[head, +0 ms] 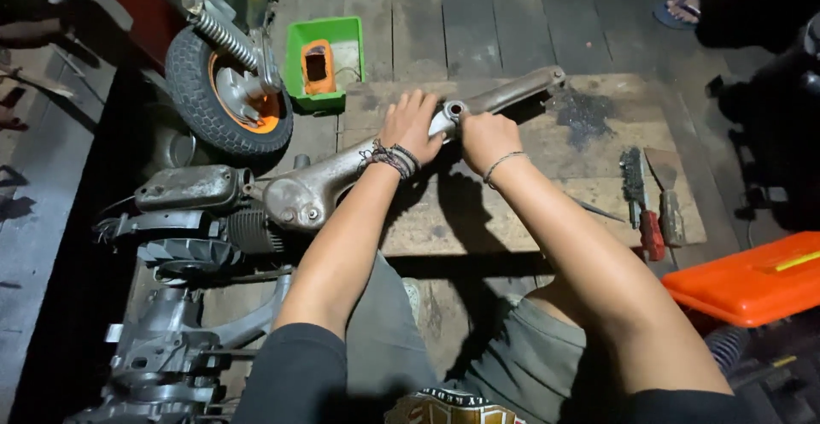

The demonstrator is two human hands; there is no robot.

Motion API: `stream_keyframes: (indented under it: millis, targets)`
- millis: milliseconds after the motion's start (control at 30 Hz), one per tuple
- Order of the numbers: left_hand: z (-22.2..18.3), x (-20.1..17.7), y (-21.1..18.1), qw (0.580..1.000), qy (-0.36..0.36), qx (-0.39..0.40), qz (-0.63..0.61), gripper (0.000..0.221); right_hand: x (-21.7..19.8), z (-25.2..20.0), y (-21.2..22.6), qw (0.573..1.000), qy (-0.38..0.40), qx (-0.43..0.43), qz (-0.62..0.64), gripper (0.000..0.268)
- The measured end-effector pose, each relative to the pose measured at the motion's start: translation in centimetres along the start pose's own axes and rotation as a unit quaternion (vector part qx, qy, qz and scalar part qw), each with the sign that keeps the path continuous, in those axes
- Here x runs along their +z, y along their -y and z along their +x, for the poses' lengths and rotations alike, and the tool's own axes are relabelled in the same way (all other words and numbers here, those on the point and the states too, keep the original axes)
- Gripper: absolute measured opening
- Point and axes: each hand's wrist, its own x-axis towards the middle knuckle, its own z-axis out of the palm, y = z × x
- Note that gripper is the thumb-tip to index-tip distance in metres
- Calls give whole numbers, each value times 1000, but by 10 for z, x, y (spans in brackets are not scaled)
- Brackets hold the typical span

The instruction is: Cleaning or marking holes in a motorcycle swingarm using a marker or small tool

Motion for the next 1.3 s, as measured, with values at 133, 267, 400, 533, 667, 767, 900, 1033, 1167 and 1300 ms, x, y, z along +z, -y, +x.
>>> stream_keyframes:
  millis: [133, 267, 400, 533, 667, 767, 900, 1033, 1167, 1300]
  targets:
    - [-2, -8, -4, 1000, 5, 4, -5, 50, -2, 1, -1, 1000, -16, -10, -12, 39]
    - [-4, -12, -3, 999, 1, 1, -36, 49, -17, -4, -12, 1000, -12, -8, -10, 29]
    - [1, 0, 0, 1000, -5, -1, -19, 55, -19, -8, -41, 997, -67, -41, -11, 25]
    - [2, 1, 0, 1000, -4, 0, -24, 55, 12, 3, -51, 990, -123, -58, -37, 18]
    - [-1, -10, -2, 999, -5, 1, -44, 49, 51, 20, -77, 981, -165, -73, -65, 22]
    - [3, -2, 3, 1000, 3, 2, -16, 56, 42, 21, -82, 989, -116, -59, -67, 18]
    - [6, 3, 6, 1000, 8, 10, 3, 62, 27, 18, -63, 995, -72, -67, -20, 19]
    - [5, -3, 4, 1000, 22, -3, -1, 65, 37, 30, -72, 995, -66, -60, -53, 15]
    - [5, -2, 5, 1000, 23, -3, -4, 63, 30, 25, -88, 994, -70, -58, -67, 41]
    - [5, 0, 3, 1000, 10, 2, 2, 62, 40, 22, -97, 995, -76, -41, -53, 41]
